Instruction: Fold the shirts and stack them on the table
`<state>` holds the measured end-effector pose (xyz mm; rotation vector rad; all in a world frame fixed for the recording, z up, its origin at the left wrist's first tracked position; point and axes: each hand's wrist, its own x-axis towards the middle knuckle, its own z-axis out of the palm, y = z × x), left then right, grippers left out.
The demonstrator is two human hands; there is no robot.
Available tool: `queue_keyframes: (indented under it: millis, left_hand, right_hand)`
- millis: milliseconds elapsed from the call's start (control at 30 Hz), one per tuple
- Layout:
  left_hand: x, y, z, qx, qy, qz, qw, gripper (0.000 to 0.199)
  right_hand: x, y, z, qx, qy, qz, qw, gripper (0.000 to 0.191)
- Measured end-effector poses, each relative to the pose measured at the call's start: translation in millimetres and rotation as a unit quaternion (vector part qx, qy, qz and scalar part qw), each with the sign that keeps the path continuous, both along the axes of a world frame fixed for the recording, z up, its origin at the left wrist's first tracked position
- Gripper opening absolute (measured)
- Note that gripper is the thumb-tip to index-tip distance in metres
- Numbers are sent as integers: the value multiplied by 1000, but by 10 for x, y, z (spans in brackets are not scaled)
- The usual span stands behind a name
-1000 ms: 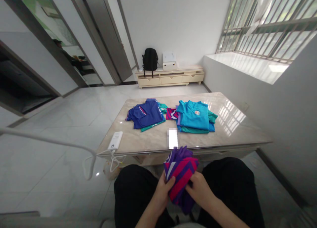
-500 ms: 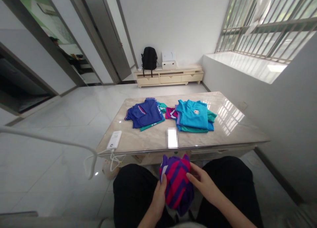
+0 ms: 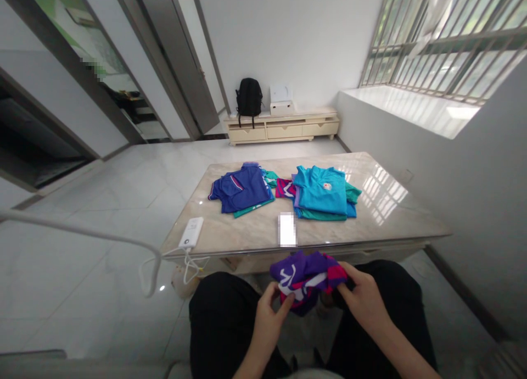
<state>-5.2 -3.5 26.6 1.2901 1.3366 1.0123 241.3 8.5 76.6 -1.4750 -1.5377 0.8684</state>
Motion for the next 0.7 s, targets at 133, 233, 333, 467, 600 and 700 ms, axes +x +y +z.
queue_keyframes:
  millis: [133, 233, 333, 467, 600, 700]
  left_hand:
    - [-44, 8, -12, 7, 92, -43, 995, 27]
    - [-32, -21, -31, -12, 132, -81, 988, 24]
    - [-7, -73, 9, 10, 82, -125, 989, 79]
    - [67, -115, 121, 16, -49, -215, 975, 99]
    - [133, -61, 175, 61, -86, -213, 971, 27]
    - [80, 7, 191, 88, -43, -150, 984, 15]
  right_hand:
    - [28, -103, 205, -1, 99, 31, 995, 30]
    - [-30, -188, 328, -5, 199, 57, 978, 32]
    - [-104, -242, 445, -32, 244, 125, 961, 27]
    - [-177, -286, 536, -84, 258, 211, 939, 22]
    - [-142, -263, 530, -67, 259, 196, 943, 25]
    - [-12, -194, 501, -20, 214, 116, 970, 27]
